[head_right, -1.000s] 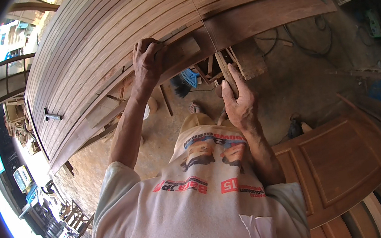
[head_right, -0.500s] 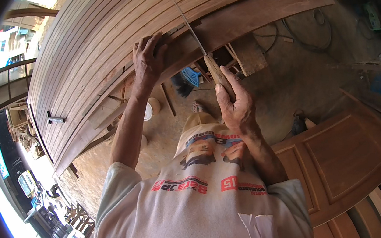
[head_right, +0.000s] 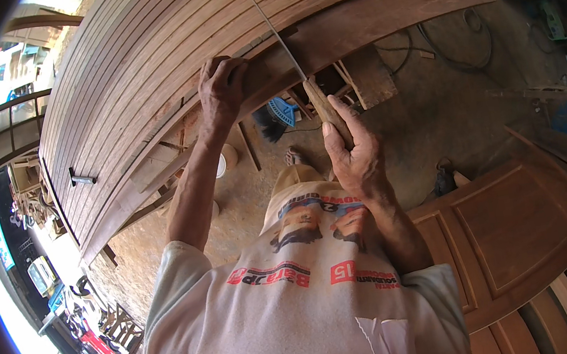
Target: The person assembles a large wooden door by fitting thin wooden slats into the frame, marking a slat with a pen, cutting it to length with a handsaw, and hammering it into place.
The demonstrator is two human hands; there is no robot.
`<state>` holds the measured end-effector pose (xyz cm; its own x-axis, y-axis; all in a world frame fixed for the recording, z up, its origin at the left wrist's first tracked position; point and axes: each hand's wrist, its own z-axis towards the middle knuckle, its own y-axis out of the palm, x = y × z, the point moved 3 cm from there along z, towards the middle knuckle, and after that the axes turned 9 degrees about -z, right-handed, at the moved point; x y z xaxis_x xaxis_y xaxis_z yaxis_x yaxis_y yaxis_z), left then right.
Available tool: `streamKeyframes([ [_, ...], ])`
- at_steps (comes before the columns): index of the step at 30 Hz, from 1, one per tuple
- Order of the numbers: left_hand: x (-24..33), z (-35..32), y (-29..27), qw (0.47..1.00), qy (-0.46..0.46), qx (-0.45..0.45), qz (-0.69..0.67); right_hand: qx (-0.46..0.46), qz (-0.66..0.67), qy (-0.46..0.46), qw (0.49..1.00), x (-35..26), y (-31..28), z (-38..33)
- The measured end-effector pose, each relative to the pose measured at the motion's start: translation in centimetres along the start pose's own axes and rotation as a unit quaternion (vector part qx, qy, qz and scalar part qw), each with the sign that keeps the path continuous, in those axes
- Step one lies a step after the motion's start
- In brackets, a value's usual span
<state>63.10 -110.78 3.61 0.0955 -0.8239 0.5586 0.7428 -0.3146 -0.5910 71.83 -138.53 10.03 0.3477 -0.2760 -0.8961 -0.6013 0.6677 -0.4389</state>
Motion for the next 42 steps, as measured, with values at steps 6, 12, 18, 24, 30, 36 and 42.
streamKeyframes([
  [6,0.1,0.1,0.1,1.000,0.005,0.002,-0.009,0.004,-0.028,-0.005,1.000,-0.2,-0.1,0.2],
  [12,0.3,0.2,0.0,1.000,0.022,0.013,-0.005,0.008,-0.037,-0.021,0.999,-0.6,-0.2,0.3],
  [18,0.2,0.8,0.6,1.000,0.005,-0.015,-0.003,0.006,-0.036,0.018,0.999,-1.0,-0.4,0.5],
  [24,2.1,3.0,2.3,0.990,-0.030,-0.079,0.114,-0.001,-0.060,0.013,0.998,-1.2,-0.2,0.3],
  [30,0.7,5.3,3.1,0.965,-0.113,-0.213,0.102,0.015,-0.047,-0.009,0.999,-0.7,0.2,0.2],
  [36,0.8,5.4,3.4,0.966,-0.139,-0.192,0.108,0.001,-0.030,-0.010,0.999,-0.7,0.0,0.3],
  [42,0.6,5.6,3.5,0.960,-0.166,-0.203,0.095,-0.008,-0.025,0.015,1.000,-1.3,-0.1,0.4],
])
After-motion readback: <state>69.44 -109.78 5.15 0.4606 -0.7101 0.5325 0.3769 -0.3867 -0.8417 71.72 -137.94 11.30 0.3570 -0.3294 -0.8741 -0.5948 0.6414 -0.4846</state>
